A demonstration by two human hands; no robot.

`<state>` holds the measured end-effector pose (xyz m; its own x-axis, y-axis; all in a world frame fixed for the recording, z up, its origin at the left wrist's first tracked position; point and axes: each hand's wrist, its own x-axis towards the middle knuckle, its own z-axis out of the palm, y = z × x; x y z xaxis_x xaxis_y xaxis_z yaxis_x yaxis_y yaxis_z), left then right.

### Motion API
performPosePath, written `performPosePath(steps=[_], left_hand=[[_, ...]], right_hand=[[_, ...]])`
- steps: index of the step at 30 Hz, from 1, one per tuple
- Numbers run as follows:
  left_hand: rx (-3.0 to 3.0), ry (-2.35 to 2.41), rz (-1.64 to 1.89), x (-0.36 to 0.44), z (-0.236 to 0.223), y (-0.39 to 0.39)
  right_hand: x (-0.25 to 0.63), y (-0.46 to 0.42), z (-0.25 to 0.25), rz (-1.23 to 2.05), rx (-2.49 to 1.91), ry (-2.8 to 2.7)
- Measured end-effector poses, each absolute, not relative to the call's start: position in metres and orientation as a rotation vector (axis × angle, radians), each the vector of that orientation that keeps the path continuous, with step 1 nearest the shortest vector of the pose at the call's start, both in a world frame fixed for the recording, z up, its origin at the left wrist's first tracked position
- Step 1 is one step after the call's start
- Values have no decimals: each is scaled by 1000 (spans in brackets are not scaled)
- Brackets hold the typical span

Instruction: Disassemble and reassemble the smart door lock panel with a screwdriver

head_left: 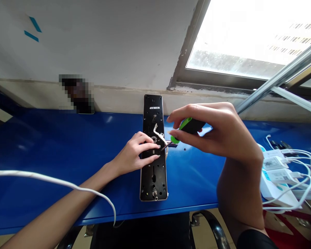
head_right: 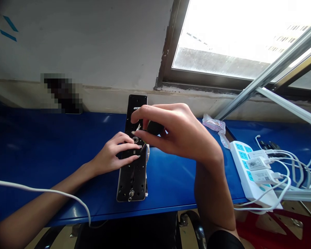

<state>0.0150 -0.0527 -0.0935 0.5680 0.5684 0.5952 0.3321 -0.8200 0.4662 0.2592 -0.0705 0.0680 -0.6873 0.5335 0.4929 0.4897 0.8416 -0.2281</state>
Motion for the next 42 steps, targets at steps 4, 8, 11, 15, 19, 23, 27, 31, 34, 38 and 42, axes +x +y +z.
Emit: performPosePath(steps=[4,8,11,15,19,23,27,31,34,38,42], left_hand=[[2505,744,1105,15,-93,-53],[2510,752,1105,15,-93,-53],[2519,751,1111,16,-92,-53],[2530,747,1113,16,-91,-53],[2532,741,1126,15,-91,-53],[2536,732,1132,16,-91,-53],[2534,734,1128,16,-91,-53],[2530,734,1127,16,-92,-52],[2531,742,1113,16,-93,-52],[2513,752,1099,16,-92,-53],[2525,792,1087,18,-89,-56]], right_hand=[[259,-73,68,141,-761,-2474],[256,-74,70,173,-793,-2466],[256,-73,70,126,-830,-2452],[258,-76,71,122,-833,-2458],[257,-79,75,196,-901,-2480],[259,-78,75,226,-960,-2468],[261,-78,74,252,-984,-2470],[260,-80,75,281,-1012,-2464],[258,-80,75,287,-1053,-2445],[258,-79,76,317,-1046,-2446],[262,-78,78,326,-993,-2441]])
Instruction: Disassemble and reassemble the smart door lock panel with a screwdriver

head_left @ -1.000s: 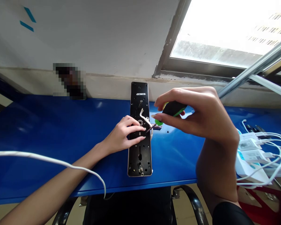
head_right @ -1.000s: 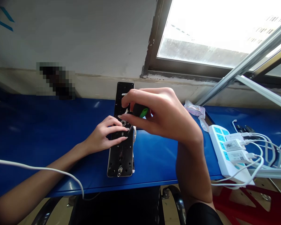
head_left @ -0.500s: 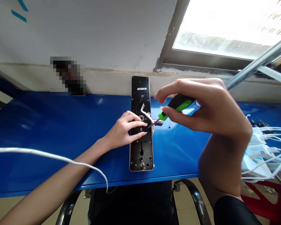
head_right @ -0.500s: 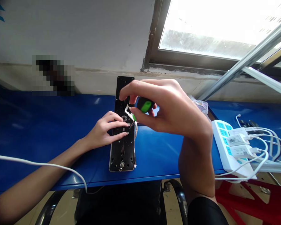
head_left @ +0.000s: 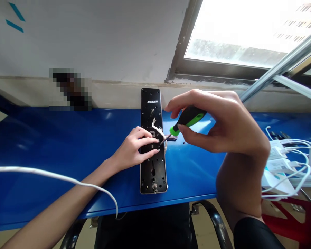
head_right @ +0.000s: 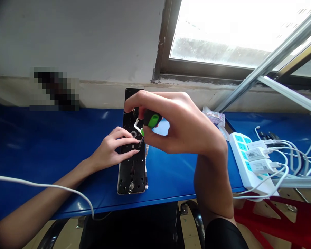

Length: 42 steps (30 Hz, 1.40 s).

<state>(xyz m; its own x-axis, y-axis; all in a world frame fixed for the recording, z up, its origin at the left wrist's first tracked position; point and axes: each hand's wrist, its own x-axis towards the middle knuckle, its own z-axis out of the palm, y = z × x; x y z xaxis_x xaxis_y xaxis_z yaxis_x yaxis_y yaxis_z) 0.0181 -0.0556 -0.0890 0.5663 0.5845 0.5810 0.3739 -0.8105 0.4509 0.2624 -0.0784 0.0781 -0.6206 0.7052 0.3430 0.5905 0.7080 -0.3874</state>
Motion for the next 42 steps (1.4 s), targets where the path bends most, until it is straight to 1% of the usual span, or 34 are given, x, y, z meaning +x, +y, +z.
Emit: performPosePath(steps=[5,11,14,17,20,24,27,32,37,42], left_hand=[[2554,821,1078,25,-85,-58],[2635,707,1025,39,-71,-55],[2743,620,847,48,-52,-52],[2804,568,648,63,-33,-45],[2834,562,399,87,-25,-32],[2888,606,74,130,-32,-10],[2943,702,-97,158,-43,2],[2953,715,-172,178,-53,8],[2925,742,-220,183,-52,7],[2886,776,-222,183,-52,7]], right_hand=[[270,-79,79,310,-973,-2390],[281,-88,88,288,-1038,-2342],[296,-92,95,261,-1082,-2320],[317,-91,99,234,-1214,-2370],[337,-82,94,234,-1340,-2476],[354,-68,82,311,-1602,-2449],[362,-65,79,364,-1636,-2420],[371,-72,81,316,-1595,-2380],[377,-73,78,372,-1548,-2371],[380,-70,78,328,-1484,-2402]])
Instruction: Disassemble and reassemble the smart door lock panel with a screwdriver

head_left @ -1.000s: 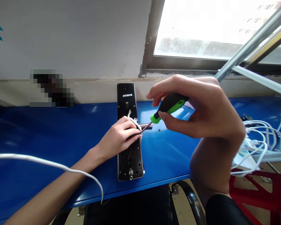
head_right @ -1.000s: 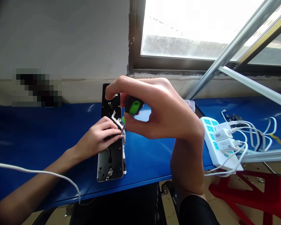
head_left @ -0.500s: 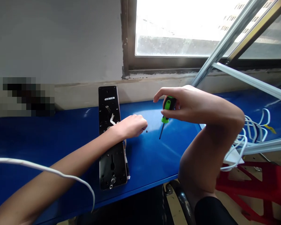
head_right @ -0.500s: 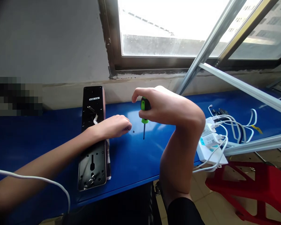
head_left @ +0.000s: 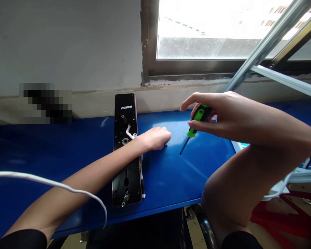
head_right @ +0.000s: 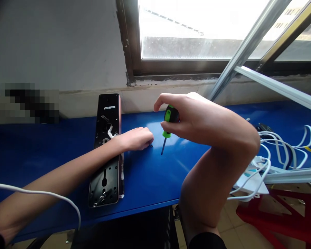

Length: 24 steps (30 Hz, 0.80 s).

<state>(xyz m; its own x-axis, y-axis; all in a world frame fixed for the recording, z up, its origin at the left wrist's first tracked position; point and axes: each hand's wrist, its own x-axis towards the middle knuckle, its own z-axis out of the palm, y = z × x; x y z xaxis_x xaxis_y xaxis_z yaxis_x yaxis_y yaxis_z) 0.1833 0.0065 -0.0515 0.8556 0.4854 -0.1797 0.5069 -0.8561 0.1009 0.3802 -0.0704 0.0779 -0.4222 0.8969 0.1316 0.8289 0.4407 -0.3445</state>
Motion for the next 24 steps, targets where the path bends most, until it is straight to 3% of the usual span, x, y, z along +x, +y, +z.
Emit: performPosePath(steps=[14,24], left_hand=[[2880,784,-105,167,-44,10],[2901,542,609,88,-25,-25]], right_hand=[[368,-75,81,371,-1451,-2434],[347,-76,89,309,-1275,-2517]])
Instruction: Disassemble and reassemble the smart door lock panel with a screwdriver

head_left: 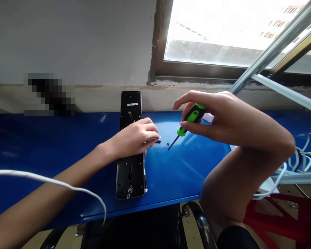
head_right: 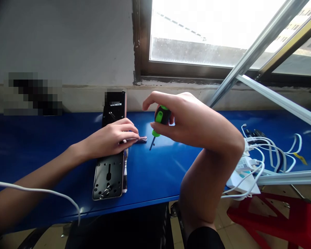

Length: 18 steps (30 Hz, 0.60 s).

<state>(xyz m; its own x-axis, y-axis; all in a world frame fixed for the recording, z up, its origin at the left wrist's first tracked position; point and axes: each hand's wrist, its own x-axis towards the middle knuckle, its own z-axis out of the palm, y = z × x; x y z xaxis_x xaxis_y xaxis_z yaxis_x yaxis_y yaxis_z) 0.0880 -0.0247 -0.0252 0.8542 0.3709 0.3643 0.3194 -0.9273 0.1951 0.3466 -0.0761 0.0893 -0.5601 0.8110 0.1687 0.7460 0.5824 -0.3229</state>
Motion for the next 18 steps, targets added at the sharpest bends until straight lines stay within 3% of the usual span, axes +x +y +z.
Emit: performPosePath(steps=[7,18], left_hand=[[2737,595,1124,27,-54,-46],[2516,601,1049,-25,-101,-70]], right_hand=[[305,-96,82,492,-973,-2304],[232,-109,32,378,-715,-1808]])
